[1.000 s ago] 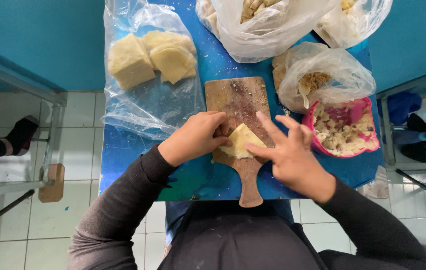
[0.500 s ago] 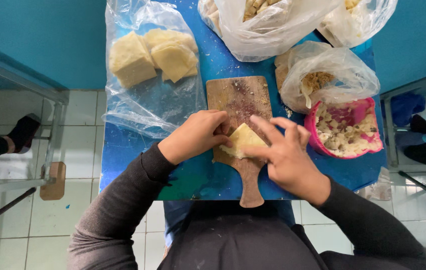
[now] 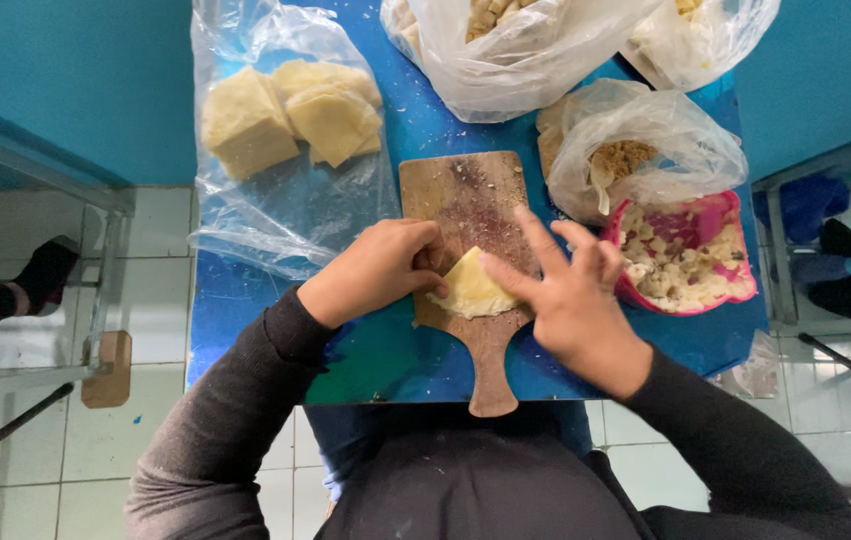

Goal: The person sits at a blue table folding filled pastries. They take a triangular dough wrapper, spoon filling from a pink bowl onto it, fold the wrapper over the filling and press the edges closed, then place the finished pastry on a growing pile of folded wrappers.

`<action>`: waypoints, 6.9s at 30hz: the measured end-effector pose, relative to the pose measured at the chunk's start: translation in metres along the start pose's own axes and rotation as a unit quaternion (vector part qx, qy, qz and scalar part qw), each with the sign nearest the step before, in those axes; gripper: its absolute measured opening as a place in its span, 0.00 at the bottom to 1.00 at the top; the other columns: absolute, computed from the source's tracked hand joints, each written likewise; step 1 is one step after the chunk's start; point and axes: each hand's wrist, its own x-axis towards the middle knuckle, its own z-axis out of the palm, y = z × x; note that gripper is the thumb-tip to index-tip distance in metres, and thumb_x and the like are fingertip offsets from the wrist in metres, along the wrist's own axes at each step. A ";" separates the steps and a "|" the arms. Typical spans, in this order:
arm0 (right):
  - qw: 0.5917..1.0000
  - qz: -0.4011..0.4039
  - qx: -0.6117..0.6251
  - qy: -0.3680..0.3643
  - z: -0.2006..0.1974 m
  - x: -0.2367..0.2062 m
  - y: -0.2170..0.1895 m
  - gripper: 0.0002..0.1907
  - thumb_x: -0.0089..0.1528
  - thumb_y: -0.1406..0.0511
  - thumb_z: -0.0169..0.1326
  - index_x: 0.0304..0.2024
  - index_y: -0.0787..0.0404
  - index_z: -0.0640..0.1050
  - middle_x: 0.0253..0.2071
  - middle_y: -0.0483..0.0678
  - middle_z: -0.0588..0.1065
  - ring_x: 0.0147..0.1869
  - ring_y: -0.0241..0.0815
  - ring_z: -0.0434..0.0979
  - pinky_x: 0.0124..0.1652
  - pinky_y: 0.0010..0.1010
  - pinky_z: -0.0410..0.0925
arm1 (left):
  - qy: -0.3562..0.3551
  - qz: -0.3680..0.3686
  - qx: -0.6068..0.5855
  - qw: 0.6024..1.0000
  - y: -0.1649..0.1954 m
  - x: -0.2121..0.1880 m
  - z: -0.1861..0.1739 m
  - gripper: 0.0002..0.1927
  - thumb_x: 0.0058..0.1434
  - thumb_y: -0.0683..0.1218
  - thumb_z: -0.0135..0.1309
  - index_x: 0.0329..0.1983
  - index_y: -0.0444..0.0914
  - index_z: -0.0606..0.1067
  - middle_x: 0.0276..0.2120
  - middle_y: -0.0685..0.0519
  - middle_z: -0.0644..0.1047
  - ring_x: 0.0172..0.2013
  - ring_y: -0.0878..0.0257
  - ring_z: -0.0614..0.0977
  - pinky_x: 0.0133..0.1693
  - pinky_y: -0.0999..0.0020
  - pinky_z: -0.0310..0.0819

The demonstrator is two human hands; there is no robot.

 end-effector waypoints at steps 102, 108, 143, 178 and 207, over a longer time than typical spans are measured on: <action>0.951 0.231 0.203 0.035 -0.054 0.032 0.152 0.11 0.69 0.69 0.50 0.47 0.66 0.82 0.34 0.52 0.81 0.37 0.36 0.82 0.39 0.28 0.72 | 0.269 0.023 0.026 0.962 0.028 0.131 0.106 0.32 0.51 0.38 0.53 0.61 0.36 0.61 0.47 0.36 0.73 0.46 0.34 0.77 0.43 0.44 0.73; 0.892 0.291 0.346 0.016 -0.043 0.031 0.171 0.11 0.69 0.69 0.50 0.46 0.69 0.82 0.36 0.48 0.80 0.38 0.30 0.77 0.39 0.24 0.67 | 0.257 0.002 0.140 0.956 0.038 0.118 0.089 0.32 0.55 0.38 0.56 0.64 0.39 0.62 0.47 0.43 0.73 0.48 0.42 0.77 0.42 0.47 0.71; 0.880 0.337 0.332 0.046 -0.044 0.032 0.166 0.09 0.70 0.68 0.51 0.46 0.66 0.81 0.35 0.47 0.80 0.36 0.32 0.78 0.35 0.27 0.71 | 0.215 -0.038 0.168 0.961 0.051 -0.038 0.052 0.07 0.59 0.42 0.59 0.35 0.37 0.72 0.33 0.46 0.72 0.39 0.46 0.75 0.40 0.53 0.70; 0.983 -0.132 0.041 0.122 -0.052 -0.013 0.008 0.22 0.47 0.75 0.59 0.45 0.59 0.83 0.38 0.40 0.80 0.35 0.40 0.74 0.43 0.36 0.58 | 0.223 -0.006 0.102 0.970 0.055 -0.032 0.056 0.07 0.58 0.38 0.56 0.34 0.35 0.69 0.33 0.45 0.72 0.37 0.46 0.74 0.40 0.54 0.70; 0.998 0.020 -0.037 0.055 -0.056 0.005 0.037 0.12 0.60 0.61 0.64 0.47 0.45 0.83 0.50 0.37 0.76 0.54 0.46 0.67 0.53 0.45 0.54 | 0.212 0.012 0.153 0.965 0.059 -0.035 0.056 0.02 0.62 0.39 0.54 0.37 0.37 0.73 0.31 0.49 0.74 0.35 0.50 0.75 0.39 0.56 0.68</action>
